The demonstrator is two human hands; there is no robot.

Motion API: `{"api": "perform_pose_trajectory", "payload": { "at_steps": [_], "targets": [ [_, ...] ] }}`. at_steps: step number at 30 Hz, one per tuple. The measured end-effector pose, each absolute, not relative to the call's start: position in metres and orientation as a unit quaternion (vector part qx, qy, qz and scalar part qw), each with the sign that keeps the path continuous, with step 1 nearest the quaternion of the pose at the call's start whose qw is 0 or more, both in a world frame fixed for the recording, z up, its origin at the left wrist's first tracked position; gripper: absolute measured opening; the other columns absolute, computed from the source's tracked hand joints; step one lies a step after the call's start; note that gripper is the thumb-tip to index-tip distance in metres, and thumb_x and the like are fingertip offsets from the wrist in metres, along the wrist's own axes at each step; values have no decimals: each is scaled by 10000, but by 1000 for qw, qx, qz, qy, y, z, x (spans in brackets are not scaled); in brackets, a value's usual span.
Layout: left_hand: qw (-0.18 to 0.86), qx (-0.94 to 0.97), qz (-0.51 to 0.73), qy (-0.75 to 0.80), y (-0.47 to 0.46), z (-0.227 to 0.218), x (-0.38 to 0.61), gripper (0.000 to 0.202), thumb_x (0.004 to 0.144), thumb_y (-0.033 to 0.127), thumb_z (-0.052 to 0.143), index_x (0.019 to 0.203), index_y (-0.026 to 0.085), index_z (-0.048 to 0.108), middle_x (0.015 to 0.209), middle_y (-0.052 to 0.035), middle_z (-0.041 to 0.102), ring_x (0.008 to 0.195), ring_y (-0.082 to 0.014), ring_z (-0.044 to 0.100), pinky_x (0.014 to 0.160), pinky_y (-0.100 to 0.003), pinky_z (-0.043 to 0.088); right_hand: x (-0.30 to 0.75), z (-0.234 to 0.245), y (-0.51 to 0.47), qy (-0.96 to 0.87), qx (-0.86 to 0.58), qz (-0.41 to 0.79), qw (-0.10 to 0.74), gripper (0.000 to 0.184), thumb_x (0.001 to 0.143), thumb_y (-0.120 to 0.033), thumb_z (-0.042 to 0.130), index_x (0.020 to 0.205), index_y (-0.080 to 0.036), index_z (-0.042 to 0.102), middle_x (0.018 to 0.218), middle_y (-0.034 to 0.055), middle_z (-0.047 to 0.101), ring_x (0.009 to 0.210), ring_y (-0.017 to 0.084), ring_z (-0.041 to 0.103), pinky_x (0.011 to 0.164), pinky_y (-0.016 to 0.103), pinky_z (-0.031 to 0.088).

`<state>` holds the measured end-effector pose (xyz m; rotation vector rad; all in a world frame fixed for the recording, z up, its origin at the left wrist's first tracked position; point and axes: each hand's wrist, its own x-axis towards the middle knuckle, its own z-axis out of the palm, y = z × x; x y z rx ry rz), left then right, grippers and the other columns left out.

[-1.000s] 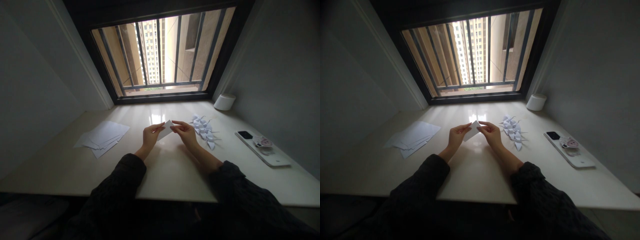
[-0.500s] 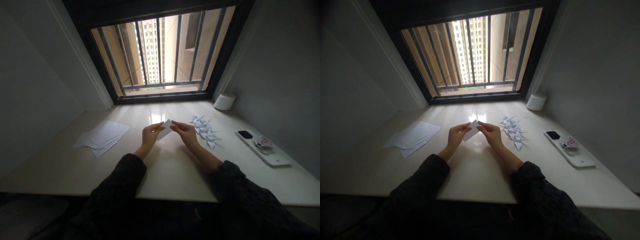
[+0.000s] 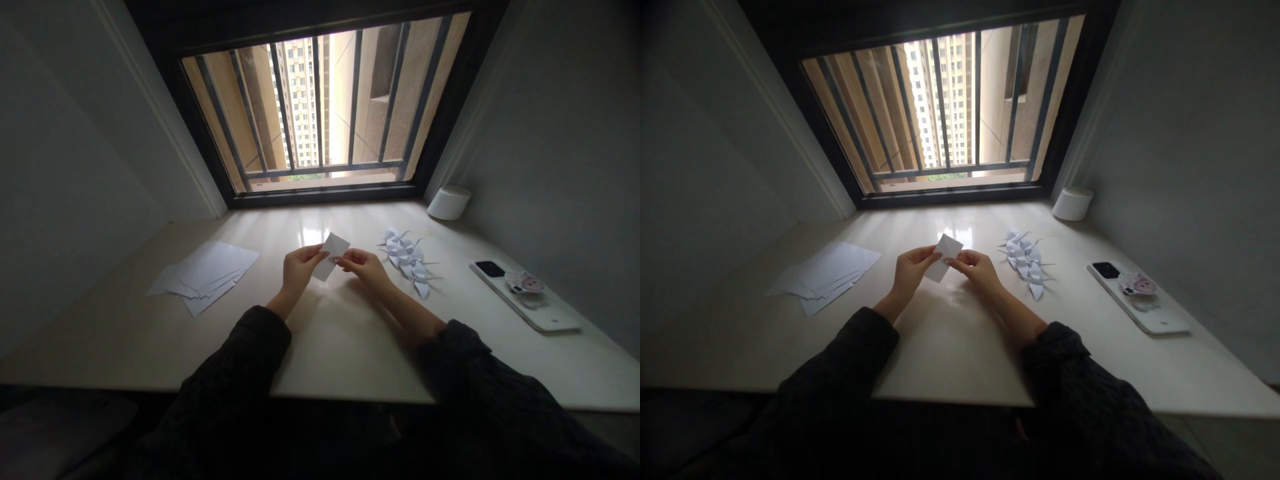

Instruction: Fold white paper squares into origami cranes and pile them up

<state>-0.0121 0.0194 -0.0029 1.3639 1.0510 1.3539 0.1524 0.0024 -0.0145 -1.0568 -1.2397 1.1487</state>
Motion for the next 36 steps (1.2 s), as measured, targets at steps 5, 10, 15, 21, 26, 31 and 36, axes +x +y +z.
{"api": "perform_pose_trajectory", "payload": {
  "at_steps": [5,10,15,21,26,31,36],
  "targets": [
    [512,507,549,425,15,-6,-6,395,602,348,793,934,142,735,933,-107,731,840,-230,676,811,-372,509,148,-16,-1,-528,-467,487,516,357,594,-501,753,723,-171,710,638,9,647,618,139,548,612,278,420],
    [511,495,559,427,11,-7,-3,396,613,362,785,941,147,735,937,-103,731,825,-222,674,804,-369,510,147,-16,1,-490,-490,495,524,342,573,-494,763,587,-165,674,568,5,605,573,122,500,583,269,387],
    [508,489,567,426,10,-8,-1,378,626,368,775,937,156,737,940,-95,731,818,-213,670,784,-350,513,146,-15,2,-460,-500,510,527,338,537,-478,784,545,-166,655,525,-5,569,547,112,477,565,262,371],
    [509,477,577,425,11,-8,-1,341,632,350,773,910,156,741,908,-88,735,789,-197,668,765,-334,512,148,-13,1,-470,-489,513,527,346,550,-497,768,589,-162,689,564,15,600,582,127,508,593,276,392],
    [518,453,580,437,11,-6,-2,357,620,340,782,921,153,735,908,-86,735,769,-190,665,758,-335,511,150,-14,3,-482,-471,529,516,397,593,-525,732,717,-149,736,649,49,651,643,148,552,619,287,415],
    [517,458,568,447,13,-6,-1,350,615,351,781,895,145,736,880,-85,734,757,-185,655,737,-324,504,153,-17,4,-497,-478,502,521,380,591,-527,728,666,-154,725,616,42,644,618,142,549,596,280,410],
    [544,484,526,440,14,-4,-3,442,625,407,765,977,145,709,851,-76,725,710,-171,640,666,-294,485,153,-18,4,-499,-477,483,538,373,613,-528,711,695,-166,732,650,44,664,636,148,561,606,283,434]
  ]
}}
